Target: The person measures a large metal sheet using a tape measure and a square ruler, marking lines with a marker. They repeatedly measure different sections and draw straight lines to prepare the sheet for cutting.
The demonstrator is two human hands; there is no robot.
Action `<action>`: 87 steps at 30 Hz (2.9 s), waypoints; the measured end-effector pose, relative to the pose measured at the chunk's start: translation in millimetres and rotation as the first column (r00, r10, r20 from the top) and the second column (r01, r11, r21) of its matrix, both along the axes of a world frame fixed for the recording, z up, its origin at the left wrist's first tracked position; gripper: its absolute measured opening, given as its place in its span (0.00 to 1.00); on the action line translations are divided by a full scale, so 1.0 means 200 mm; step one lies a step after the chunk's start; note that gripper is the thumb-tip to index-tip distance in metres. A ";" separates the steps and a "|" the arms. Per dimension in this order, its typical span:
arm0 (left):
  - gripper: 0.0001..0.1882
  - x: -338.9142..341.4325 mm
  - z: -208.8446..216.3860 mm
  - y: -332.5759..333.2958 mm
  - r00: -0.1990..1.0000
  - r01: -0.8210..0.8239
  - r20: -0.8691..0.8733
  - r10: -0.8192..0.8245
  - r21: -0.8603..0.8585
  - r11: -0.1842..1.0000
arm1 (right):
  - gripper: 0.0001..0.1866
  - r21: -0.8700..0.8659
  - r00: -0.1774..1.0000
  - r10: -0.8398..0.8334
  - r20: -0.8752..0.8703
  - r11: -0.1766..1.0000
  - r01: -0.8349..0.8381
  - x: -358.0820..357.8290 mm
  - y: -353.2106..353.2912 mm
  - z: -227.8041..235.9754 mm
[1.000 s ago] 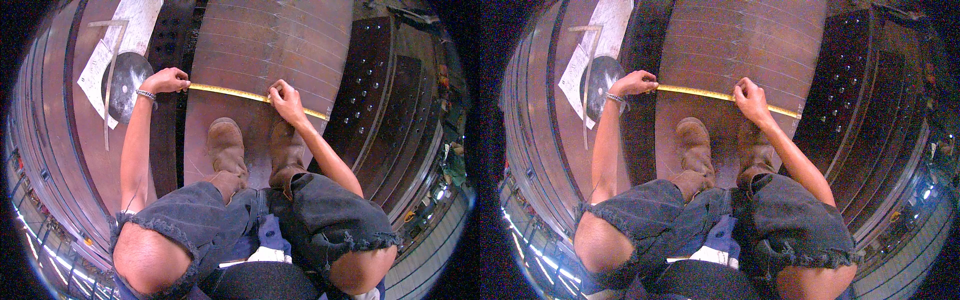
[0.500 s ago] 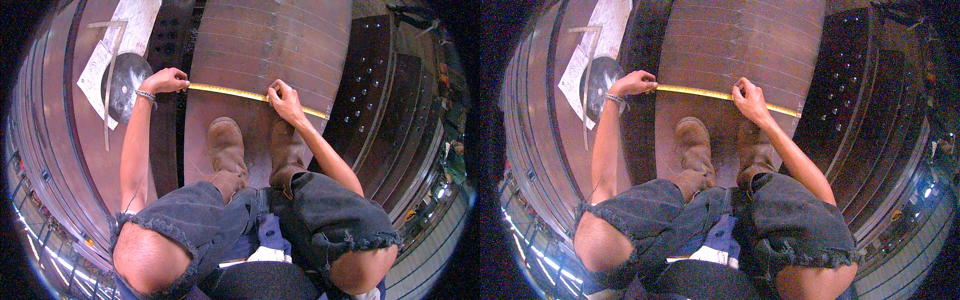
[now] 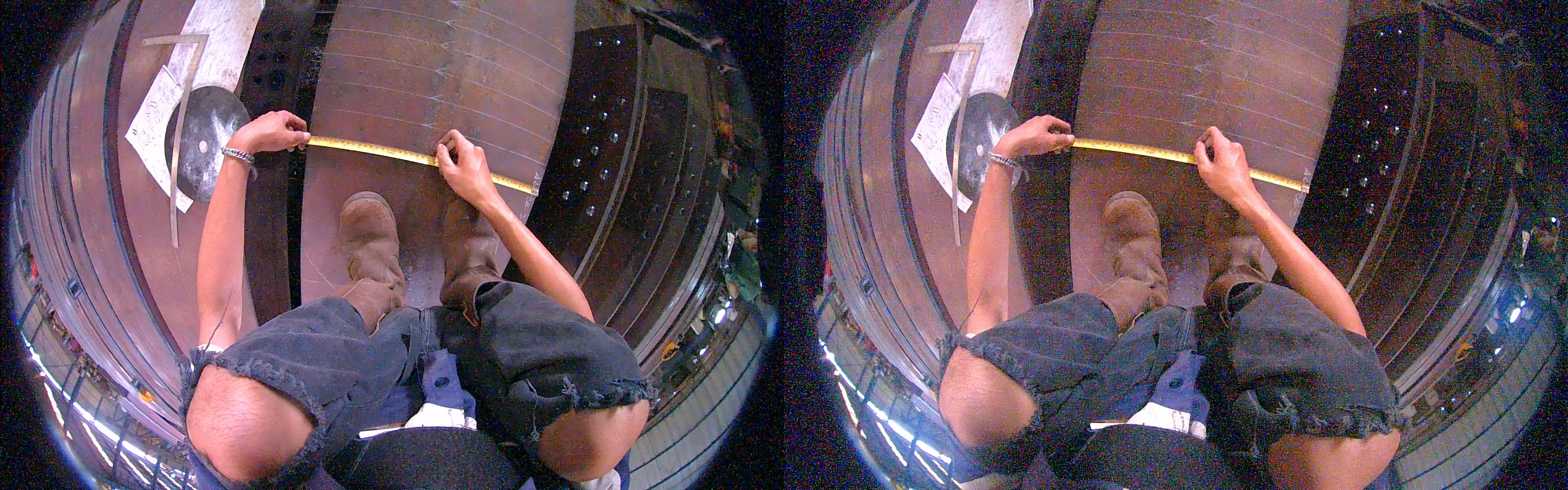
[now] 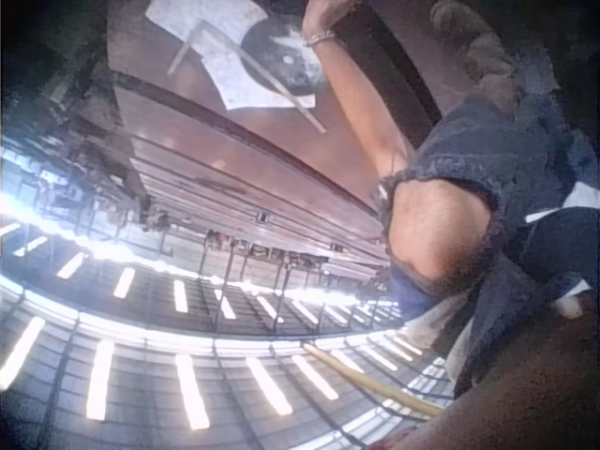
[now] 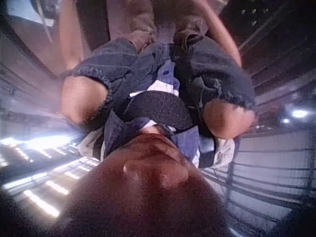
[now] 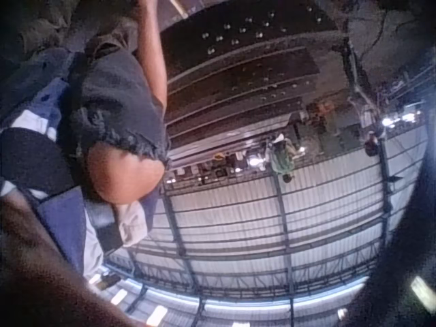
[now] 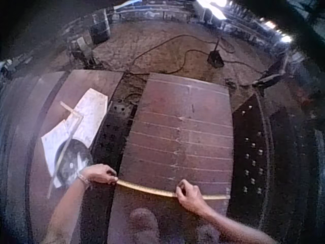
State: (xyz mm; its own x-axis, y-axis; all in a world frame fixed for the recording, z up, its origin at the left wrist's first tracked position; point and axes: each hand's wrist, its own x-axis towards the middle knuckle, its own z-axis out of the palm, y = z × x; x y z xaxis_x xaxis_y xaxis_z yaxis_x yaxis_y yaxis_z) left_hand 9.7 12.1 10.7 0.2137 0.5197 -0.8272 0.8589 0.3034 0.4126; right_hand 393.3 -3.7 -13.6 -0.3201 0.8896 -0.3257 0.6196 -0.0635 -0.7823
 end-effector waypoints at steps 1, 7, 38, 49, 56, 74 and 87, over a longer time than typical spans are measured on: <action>0.19 0.00 0.00 0.00 1.000 0.005 0.004 -0.005 0.006 1.000 | 0.08 0.010 1.000 0.011 0.009 1.000 -0.012 0.00 0.00 0.00; 0.20 0.00 -0.01 -0.01 1.000 0.004 0.002 -0.004 -0.020 1.000 | 0.07 0.460 0.999 -0.035 0.032 0.888 0.016 -0.02 0.05 0.00; 0.17 0.06 0.10 -0.03 0.998 0.047 -0.058 -0.040 0.122 0.991 | 0.08 0.035 0.943 -0.329 -0.057 0.943 0.331 0.17 0.15 0.24; 0.18 0.05 0.14 -0.10 0.999 -0.003 -0.049 0.010 0.145 0.989 | 0.04 -0.010 0.884 -0.444 -0.144 0.894 0.448 0.32 0.19 0.20; 0.17 0.07 0.20 -0.10 0.997 -0.035 -0.058 0.043 0.137 0.990 | 0.06 -0.078 0.869 -0.475 -0.138 0.880 0.469 0.40 0.18 0.21; 0.17 -0.02 0.35 -0.03 0.994 -0.108 0.037 0.102 0.346 0.932 | 0.07 0.288 0.672 -0.655 -0.345 0.607 0.740 0.61 0.42 0.70; 0.19 -0.31 0.38 0.13 0.917 -0.398 0.190 0.352 0.527 0.751 | 0.07 0.683 0.818 -0.495 -0.294 0.490 0.542 0.65 0.45 1.36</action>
State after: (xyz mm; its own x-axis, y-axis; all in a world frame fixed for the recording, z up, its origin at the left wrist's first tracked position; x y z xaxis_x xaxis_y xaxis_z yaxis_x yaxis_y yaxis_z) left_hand -52.7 37.4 85.8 -0.0463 0.9277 -0.3705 0.6842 0.2997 0.6648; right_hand 523.5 86.3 258.3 0.2834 0.8279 0.4841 0.6244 0.2239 -0.7483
